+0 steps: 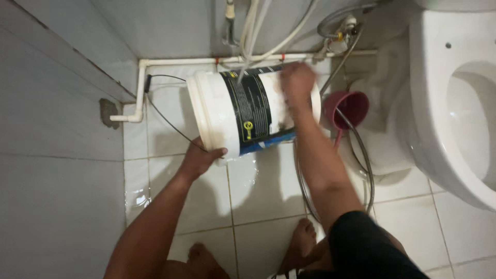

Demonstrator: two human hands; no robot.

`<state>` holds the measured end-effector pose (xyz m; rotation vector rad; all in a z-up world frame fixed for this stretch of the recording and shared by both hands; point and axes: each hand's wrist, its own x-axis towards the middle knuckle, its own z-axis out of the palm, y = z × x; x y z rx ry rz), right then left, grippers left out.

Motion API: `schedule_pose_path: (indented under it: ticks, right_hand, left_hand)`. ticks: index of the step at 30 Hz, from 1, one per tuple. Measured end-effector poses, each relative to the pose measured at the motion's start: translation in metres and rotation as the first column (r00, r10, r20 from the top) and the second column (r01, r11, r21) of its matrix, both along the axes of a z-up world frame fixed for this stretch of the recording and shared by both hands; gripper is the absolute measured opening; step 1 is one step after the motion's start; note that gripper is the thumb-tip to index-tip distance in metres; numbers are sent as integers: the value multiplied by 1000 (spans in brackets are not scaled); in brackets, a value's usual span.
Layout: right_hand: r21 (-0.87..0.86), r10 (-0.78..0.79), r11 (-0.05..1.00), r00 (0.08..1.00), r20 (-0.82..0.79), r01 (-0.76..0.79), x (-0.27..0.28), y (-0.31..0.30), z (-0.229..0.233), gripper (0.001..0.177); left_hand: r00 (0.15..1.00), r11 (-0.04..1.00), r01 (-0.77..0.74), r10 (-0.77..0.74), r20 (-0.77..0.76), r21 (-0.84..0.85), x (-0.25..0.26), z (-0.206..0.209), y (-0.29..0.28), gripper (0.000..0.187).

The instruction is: The person pours water from a white plastic bucket into a toilet and then washes the bucket. They use a water spray hose to rinse the interior and a sponge to scrub the exterior surfaces and labels.

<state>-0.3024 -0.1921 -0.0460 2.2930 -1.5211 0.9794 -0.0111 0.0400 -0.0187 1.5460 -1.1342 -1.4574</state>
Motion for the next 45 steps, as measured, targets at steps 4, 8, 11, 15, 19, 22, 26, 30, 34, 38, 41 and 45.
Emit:
schedule_pose_path:
  ticks: [4, 8, 11, 15, 19, 22, 26, 30, 34, 38, 41, 45]
  right_hand:
    - [134, 25, 988, 938, 347, -76, 144, 82, 16, 15]
    - [59, 385, 872, 757, 528, -486, 88, 95, 2, 14]
    - [271, -136, 962, 884, 446, 11, 3, 46, -13, 21]
    - [297, -186, 951, 925, 332, 84, -8, 34, 8, 16]
    - [113, 147, 974, 930, 336, -195, 88, 76, 35, 9]
    - [72, 249, 953, 895, 371, -296, 148, 118, 56, 11]
    - [89, 258, 947, 897, 359, -308, 130, 134, 50, 24]
    - [318, -3, 938, 913, 408, -139, -6, 59, 4, 23]
    - [317, -47, 948, 999, 27, 36, -31, -11, -30, 18]
    - [258, -3, 965, 981, -196, 55, 146, 49, -15, 18]
    - [2, 194, 978, 922, 334, -207, 155, 115, 13, 29]
    - [156, 121, 918, 634, 764, -363, 36, 70, 11, 17]
  left_hand:
    - [990, 998, 1, -11, 141, 68, -9, -8, 12, 39]
    - [980, 1000, -22, 24, 196, -12, -13, -13, 28, 45]
    - [974, 1000, 14, -18, 226, 19, -14, -16, 35, 45]
    - [986, 957, 86, -121, 113, 278, 8, -21, 13, 55]
    - [851, 865, 439, -315, 420, -242, 54, -10, -40, 55]
    - [813, 987, -129, 52, -580, -92, 35, -3, -56, 59]
    - [900, 967, -250, 209, -383, -59, 17, 15, -54, 59]
    - [955, 971, -236, 223, -196, -46, 13, 29, -51, 56]
    - [925, 967, -248, 218, -310, -62, 14, 32, -47, 54]
    - [925, 961, -267, 235, -300, -71, 11, 35, -56, 49]
    - [938, 958, -263, 226, -262, -116, 21, 37, -58, 47]
    - [951, 953, -283, 264, -161, -108, 33, 20, -51, 45]
